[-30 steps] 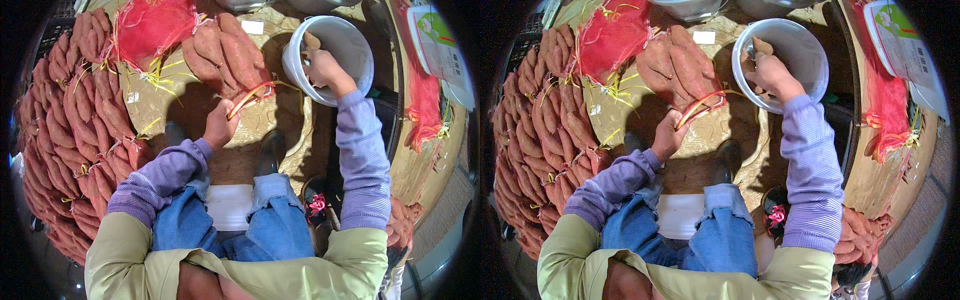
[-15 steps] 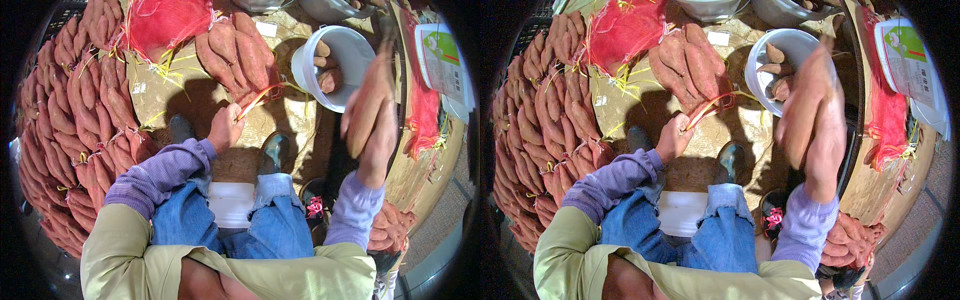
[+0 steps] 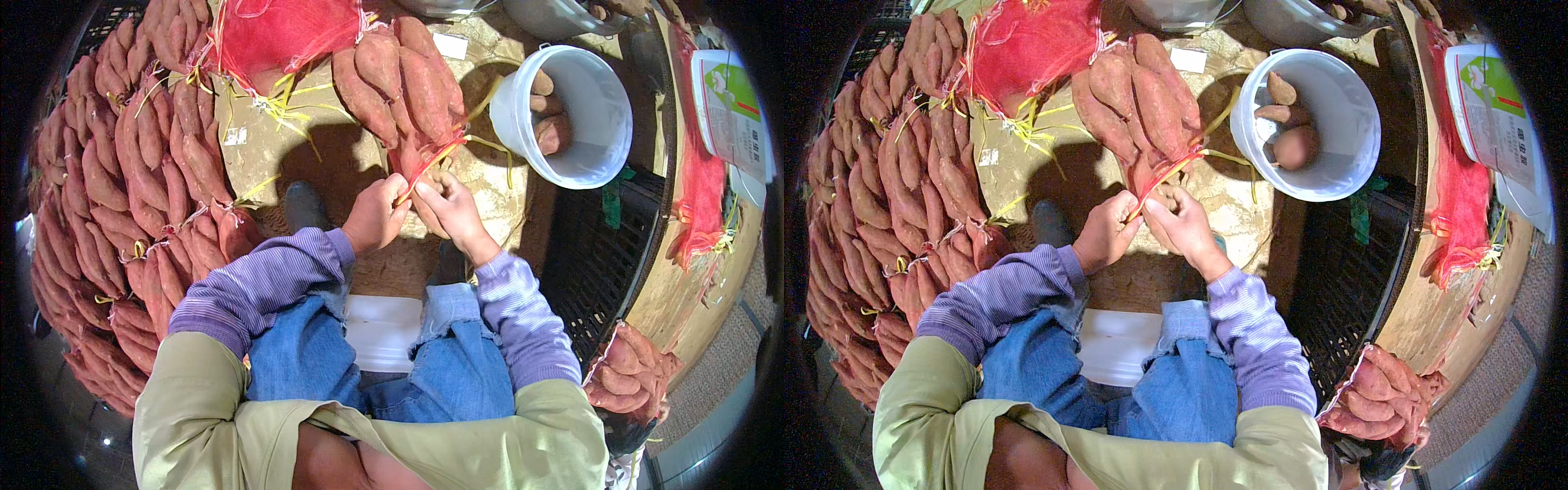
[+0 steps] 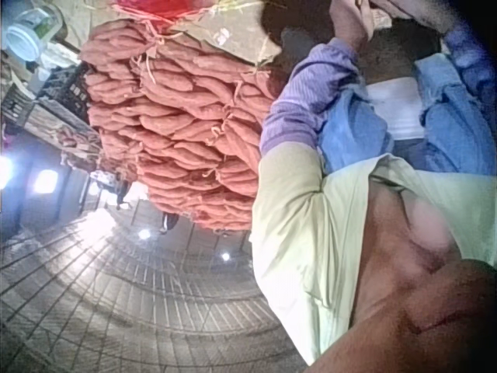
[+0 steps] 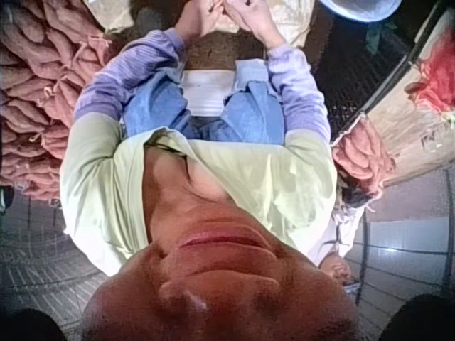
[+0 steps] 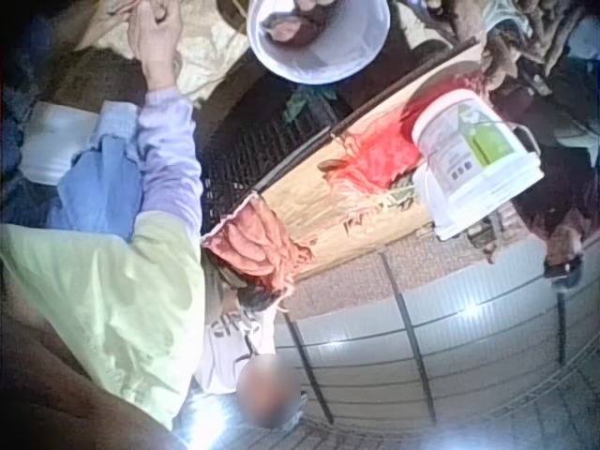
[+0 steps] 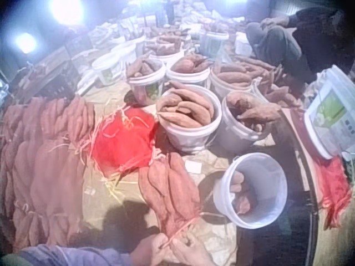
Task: The person places sweet potatoes into a red mesh bag, then ties the bag closed with a yellow string. The person repeats this process with additional sweet potatoes and bags.
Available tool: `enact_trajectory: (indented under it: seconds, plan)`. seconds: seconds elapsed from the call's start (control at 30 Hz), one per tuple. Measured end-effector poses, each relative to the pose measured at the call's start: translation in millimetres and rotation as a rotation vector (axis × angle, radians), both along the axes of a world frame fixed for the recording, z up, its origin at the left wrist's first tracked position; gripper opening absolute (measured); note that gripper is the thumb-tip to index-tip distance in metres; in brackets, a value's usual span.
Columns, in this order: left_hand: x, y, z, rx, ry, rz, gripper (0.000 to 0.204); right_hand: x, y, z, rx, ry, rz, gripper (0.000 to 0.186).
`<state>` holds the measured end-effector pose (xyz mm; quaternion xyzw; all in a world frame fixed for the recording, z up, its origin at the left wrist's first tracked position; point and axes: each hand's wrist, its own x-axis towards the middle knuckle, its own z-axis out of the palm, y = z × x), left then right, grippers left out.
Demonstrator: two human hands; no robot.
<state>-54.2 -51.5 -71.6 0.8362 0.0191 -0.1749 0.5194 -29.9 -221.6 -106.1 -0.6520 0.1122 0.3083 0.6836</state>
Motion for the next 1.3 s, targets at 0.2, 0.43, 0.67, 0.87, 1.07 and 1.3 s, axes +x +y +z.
enact_trajectory:
  seconds: [0.2,0.43,0.67,0.87,1.07,1.3]
  plan:
    - [-1,9,-1,0.057,0.061,-0.002,0.018,26,3,5,0.019,-0.144,0.167,0.054]
    - [-2,8,-2,0.067,0.113,0.138,0.019,5,-29,33,-0.032,-0.031,0.187,0.068]
    - [6,5,-6,0.083,0.097,0.456,0.022,-14,-53,78,0.041,0.371,0.1,0.059]
    - [5,6,-27,0.124,0.329,0.39,0.025,-36,-67,94,0.215,0.388,-0.166,0.056]
    - [-6,-1,-29,0.131,0.095,0.257,0.024,-46,-79,95,0.362,0.419,-0.239,0.057]
    - [1,-3,-4,0.184,0.005,0.122,0.023,-25,-60,62,0.282,0.409,-0.111,0.056]
